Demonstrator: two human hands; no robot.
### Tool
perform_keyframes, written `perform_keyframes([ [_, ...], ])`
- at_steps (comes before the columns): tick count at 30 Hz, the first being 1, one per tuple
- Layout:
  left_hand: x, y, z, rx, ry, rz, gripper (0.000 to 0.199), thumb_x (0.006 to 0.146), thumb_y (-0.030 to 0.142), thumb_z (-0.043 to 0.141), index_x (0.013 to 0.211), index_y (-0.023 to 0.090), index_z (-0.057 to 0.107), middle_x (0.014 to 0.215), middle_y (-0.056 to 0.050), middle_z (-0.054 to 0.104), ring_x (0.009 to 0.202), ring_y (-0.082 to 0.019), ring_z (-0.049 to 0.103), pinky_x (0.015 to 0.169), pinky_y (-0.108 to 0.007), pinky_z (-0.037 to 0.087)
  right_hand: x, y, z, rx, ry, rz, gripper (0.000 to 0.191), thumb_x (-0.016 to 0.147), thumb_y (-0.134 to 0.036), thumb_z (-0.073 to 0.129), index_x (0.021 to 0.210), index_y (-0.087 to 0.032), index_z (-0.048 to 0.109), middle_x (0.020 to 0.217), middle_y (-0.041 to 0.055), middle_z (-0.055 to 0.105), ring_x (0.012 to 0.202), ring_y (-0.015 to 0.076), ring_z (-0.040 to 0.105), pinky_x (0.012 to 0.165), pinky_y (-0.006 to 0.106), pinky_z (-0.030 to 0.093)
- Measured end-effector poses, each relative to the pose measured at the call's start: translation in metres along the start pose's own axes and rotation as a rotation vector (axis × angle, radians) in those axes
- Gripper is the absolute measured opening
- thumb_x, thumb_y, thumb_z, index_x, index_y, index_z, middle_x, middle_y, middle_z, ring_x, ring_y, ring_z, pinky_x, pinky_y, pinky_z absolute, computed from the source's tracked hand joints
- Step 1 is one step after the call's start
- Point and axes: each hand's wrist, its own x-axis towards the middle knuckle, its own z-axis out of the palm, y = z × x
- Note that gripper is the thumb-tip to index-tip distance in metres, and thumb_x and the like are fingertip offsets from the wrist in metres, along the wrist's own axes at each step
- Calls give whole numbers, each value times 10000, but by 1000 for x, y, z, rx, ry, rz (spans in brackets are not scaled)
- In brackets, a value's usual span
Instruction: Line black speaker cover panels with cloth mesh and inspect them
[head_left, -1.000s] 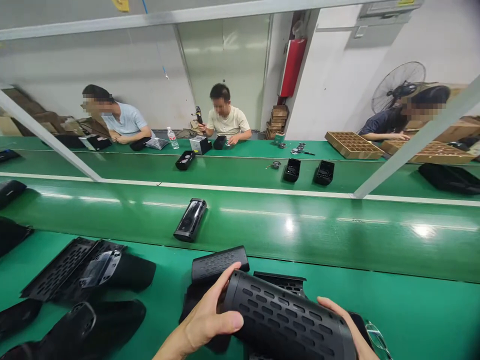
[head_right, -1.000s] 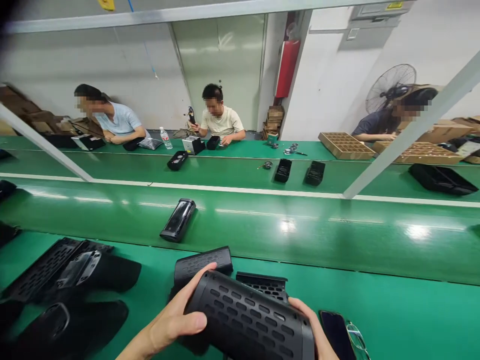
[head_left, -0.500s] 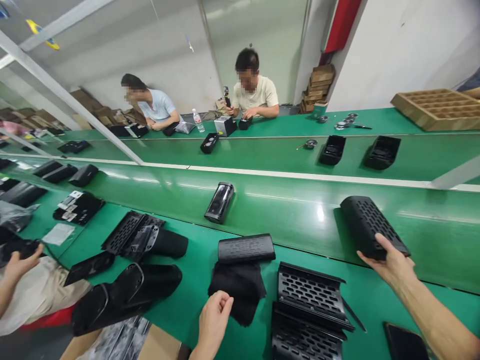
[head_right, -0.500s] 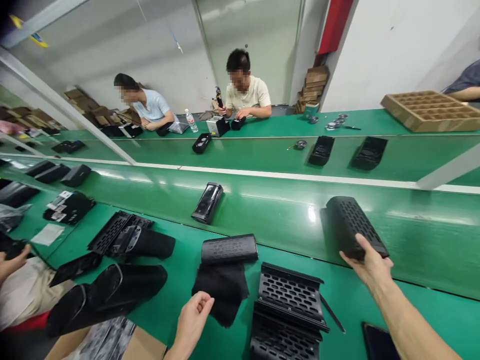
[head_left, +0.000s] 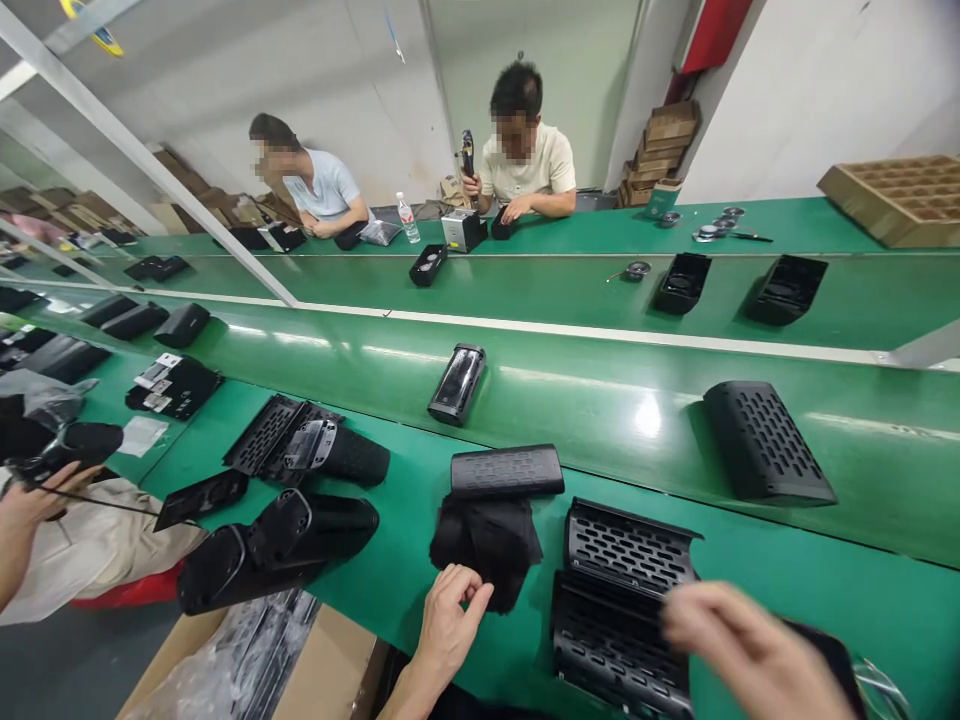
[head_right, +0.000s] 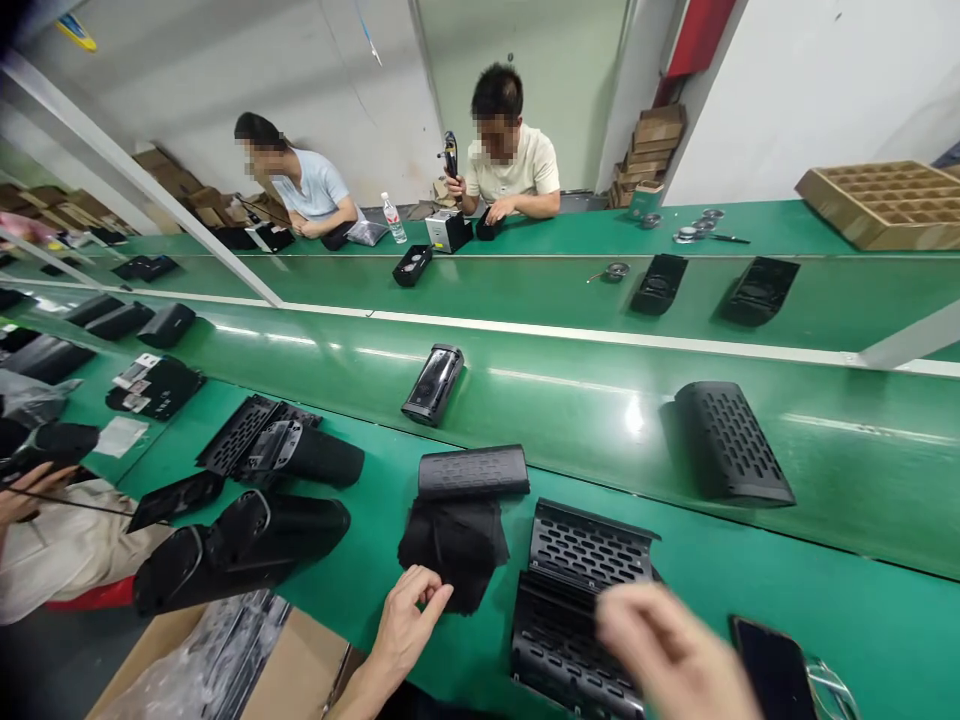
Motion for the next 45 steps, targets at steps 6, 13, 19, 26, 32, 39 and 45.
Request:
perform_keyframes([
  [6, -27, 16, -9, -194, -35, 52, 367, 980, 451, 605, 701, 226, 530, 744, -5, 556, 755, -192, 557, 728, -305, 445, -10, -32, 184, 242, -161, 51, 485, 831, -693, 696, 889, -213, 654, 957, 86, 700, 949, 310, 674, 853, 411, 549],
  [13, -43, 15, -1, -1031, -171, -292, 624, 879, 497, 685, 1447, 299, 522, 1386, -98, 631, 1271, -290, 586, 1068, -421, 457, -44, -38, 140, 230, -403, -80, 392, 999, -591, 549, 851, -235, 475, 847, -13, 493, 770, 172, 435, 711, 290, 425],
  [19, -31, 23, 26, -921, -439, -277, 463, 769, 508, 800, 1063, 169, 686, 793, 0, 625, 744, -161, 560, 680, -271, 434, -65, 16, 103, 55, -128, 81, 454, 992, -664, 485, 819, -251, 409, 773, -39, 347, 715, 169, 384, 655, 298, 385],
  [26, -4, 57, 72, -594, -309, -175, 133, 800, 302, 723, 798, 183, 663, 662, 48, 548, 646, -128, 465, 656, -274, 374, -51, 76, 47, -231, 251, 302, 486, 872, -742, 523, 841, -259, 556, 676, -21, 566, 654, 217, 523, 672, 352, 388],
  [32, 5, 60, 93, -386, -120, -211, 203, 820, 323, 673, 984, 211, 630, 909, -14, 659, 727, -159, 556, 768, -315, 467, -34, 96, 40, -334, 403, 402, 660, 817, -725, 495, 1205, -199, 578, 1241, 167, 691, 1033, 346, 686, 852, 438, 487],
  [39, 4, 61, 97, -388, -171, -207, 183, 868, 345, 636, 976, 201, 667, 847, -27, 699, 718, -176, 610, 736, -313, 483, -34, 89, 45, -306, 343, 431, 701, 810, -705, 443, 1267, -189, 567, 1238, 160, 718, 1149, 359, 675, 938, 466, 478],
  [45, 2, 67, 85, -454, -172, -237, 209, 889, 390, 648, 974, 199, 659, 750, 18, 615, 675, -151, 548, 672, -272, 425, -39, 69, 42, -252, 327, 459, 709, 786, -728, 488, 1258, -207, 581, 1188, 144, 713, 1137, 367, 651, 906, 468, 454],
])
